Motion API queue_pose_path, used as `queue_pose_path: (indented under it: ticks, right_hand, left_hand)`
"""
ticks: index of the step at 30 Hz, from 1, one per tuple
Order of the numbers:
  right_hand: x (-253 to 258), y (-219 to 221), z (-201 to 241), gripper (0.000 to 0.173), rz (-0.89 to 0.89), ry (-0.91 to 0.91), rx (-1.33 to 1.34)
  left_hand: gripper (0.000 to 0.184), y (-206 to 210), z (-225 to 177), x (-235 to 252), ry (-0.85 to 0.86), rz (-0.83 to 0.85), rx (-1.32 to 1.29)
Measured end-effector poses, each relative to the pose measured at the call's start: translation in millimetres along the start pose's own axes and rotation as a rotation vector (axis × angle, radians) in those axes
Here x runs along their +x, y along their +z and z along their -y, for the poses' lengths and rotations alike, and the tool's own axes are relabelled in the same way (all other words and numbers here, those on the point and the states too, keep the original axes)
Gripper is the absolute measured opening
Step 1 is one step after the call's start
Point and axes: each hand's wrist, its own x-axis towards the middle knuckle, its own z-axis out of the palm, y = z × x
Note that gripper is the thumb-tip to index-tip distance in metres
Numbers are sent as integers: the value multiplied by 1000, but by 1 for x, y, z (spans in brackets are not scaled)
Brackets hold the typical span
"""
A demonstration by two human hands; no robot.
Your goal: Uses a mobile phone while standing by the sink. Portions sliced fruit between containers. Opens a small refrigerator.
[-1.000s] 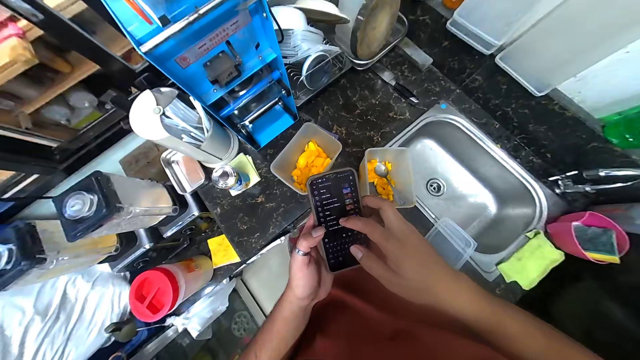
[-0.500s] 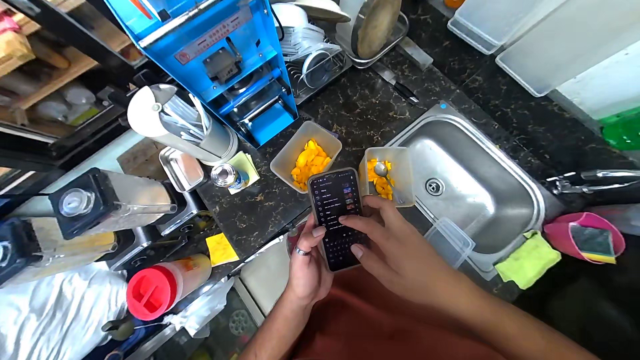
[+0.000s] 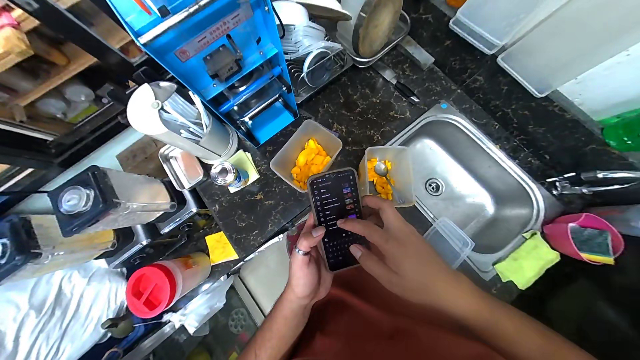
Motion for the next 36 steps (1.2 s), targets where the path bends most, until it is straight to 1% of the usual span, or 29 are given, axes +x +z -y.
queue_pose_path:
  ticks: [3,9,13,17,20,30,36]
  right_hand:
    - [0,0,0,38,6,8,-2]
    - [0,-1,0,43,-23,-1,101]
    - [0,-1,-2,48,-37,-13,120]
    - [0,-2,-1,48,-38,-12,121]
    - [0,-2,-2,48,-35,-6,111]
    - [0,-2,-2,45,-30,14,114]
    - [0,-1,-2,44,-37,12,97]
  left_hand:
    - [44,0,0,0,2,-3,5]
    - [45,-1,-1,-1,-7,4,-7]
    - [44,0,-1,-2,-3,-37,14]
    - [42,4,-1,-1,1,-121,31]
    - [43,5,-1,0,-4,-141,40]
    - [44,3,1,1,19,-83,67]
    - [44,2,2,1,15,-88,70]
